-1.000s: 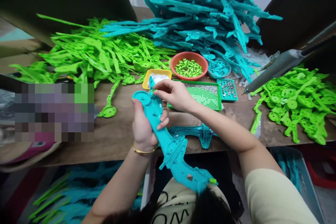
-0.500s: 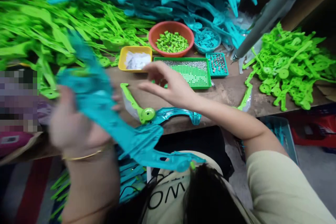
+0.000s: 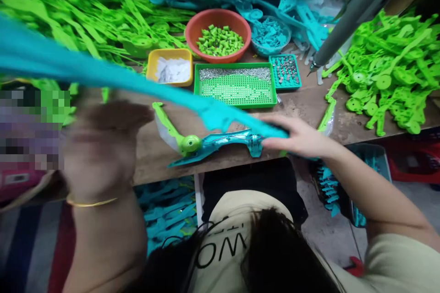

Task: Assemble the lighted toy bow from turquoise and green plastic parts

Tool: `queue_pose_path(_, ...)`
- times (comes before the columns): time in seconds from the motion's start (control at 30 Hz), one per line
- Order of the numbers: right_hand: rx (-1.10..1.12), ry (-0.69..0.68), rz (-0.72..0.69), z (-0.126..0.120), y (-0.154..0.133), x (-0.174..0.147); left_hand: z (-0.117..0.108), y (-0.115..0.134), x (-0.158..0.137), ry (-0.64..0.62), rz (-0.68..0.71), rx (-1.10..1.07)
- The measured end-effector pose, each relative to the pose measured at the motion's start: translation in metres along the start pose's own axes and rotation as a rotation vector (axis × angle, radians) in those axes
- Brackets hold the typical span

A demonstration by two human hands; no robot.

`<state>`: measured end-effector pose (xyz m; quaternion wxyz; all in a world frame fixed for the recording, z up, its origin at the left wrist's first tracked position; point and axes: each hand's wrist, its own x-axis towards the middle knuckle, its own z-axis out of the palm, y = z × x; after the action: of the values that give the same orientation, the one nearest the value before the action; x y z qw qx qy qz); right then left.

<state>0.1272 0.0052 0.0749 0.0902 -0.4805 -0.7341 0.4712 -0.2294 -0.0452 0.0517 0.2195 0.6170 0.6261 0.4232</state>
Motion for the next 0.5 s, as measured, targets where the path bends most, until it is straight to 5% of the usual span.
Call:
queue_pose_path(0.1,-0.285,0.312,0.094,-0.022,0.028,-0.011,0.027,-0.017,-0.012,-0.099,0.053,0.214)
queue_pose_path(0.2,-0.51,0.411,0.06,-0.022,0.058,0.0,0.043,-0.039,-0.026,-0.239,0.105,0.336)
queue_pose_path(0.3,-0.661,0.468,-0.008,-0.023,0.076,0.029,0.05,-0.049,-0.033,-0.251,0.102,0.406)
queue_pose_path(0.5,-0.778,0.641,0.006,-0.025,0.044,0.077,0.054,-0.045,-0.034,-0.263,0.091,0.441)
